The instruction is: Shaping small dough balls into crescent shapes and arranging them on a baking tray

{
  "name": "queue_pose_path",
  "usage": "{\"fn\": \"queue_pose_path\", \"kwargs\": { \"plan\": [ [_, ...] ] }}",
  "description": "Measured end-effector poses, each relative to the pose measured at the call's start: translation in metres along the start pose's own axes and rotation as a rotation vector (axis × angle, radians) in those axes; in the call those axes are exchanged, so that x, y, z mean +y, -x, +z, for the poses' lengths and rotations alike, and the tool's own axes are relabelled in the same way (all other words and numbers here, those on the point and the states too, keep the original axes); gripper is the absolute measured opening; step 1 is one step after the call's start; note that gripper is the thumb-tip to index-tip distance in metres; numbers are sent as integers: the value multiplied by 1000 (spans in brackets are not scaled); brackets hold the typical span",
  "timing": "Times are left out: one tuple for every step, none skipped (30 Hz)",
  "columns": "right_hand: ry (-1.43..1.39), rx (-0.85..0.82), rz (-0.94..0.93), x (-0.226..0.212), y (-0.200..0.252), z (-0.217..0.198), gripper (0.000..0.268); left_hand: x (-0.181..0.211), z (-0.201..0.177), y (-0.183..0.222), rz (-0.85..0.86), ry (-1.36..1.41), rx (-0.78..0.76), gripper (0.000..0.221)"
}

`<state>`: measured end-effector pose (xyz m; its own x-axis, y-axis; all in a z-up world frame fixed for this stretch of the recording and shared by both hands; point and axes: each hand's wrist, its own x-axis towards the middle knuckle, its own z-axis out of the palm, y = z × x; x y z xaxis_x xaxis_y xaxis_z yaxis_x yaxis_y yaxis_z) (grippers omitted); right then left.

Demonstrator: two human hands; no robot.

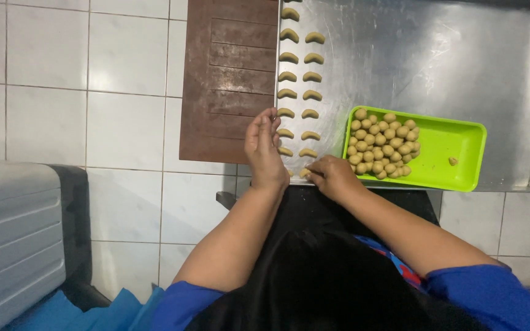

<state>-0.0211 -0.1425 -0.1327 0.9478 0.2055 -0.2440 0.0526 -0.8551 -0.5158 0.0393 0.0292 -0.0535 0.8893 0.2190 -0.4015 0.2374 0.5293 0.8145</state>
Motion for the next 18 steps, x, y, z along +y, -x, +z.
{"fn": "queue_pose_path", "kwargs": {
  "plan": [
    [-1, -1, 1, 1, 0, 1, 23, -1, 0, 0, -1, -1, 0, 45],
    [4, 1, -4, 1, 0, 2, 23, -1, 0, 0, -5, 2, 2, 44],
    [9, 5, -9, 2, -1, 3, 23, -2, 0, -1, -7, 6, 2, 43],
    [7, 6, -8, 2, -1, 3, 23, -2, 0, -1, -7, 4, 1, 43],
    [8, -6, -5, 2, -1, 3, 22, -2, 0, -1, -20, 14, 7, 42],
    [9, -17, -2, 2, 0, 3, 22, -2, 0, 0, -33, 24, 13, 41],
    [9, -16, -2, -1, 0, -1, 22, -2, 0, 0, -32, 23, 12, 41],
    [6, -30, -3, -4, 0, -4, 22, -2, 0, 0, -31, 15, 7, 41],
    [4, -43, -4, -7, 0, -8, 23, -1, 0, 0, -29, 7, 3, 41],
    [4, -42, -4, -7, 1, -10, 23, 0, 0, 1, -29, 7, 2, 41],
    [-3, -31, -2, -7, 1, -14, 26, 2, 1, 1, -31, 10, -1, 40],
    [-10, -20, 1, -7, 1, -17, 29, 3, 1, 2, -33, 12, -4, 39],
    [-10, -21, 0, -3, -1, -15, 29, 2, 0, 1, -33, 13, -2, 39],
    [41, 39, -5, 0, -4, -13, 25, 0, 0, 0, -38, 22, -4, 39],
    [92, 100, -11, 3, -6, -12, 21, -1, -1, -1, -43, 30, -5, 38],
    [92, 98, -11, 6, -9, -11, 21, -2, -2, 0, -44, 30, -3, 38],
    [160, 129, -56, 8, -12, -9, 21, -3, -2, -1, -45, 27, -7, 38],
    [228, 161, -101, 10, -15, -8, 22, -4, -2, -1, -47, 24, -11, 38]
  ]
}}
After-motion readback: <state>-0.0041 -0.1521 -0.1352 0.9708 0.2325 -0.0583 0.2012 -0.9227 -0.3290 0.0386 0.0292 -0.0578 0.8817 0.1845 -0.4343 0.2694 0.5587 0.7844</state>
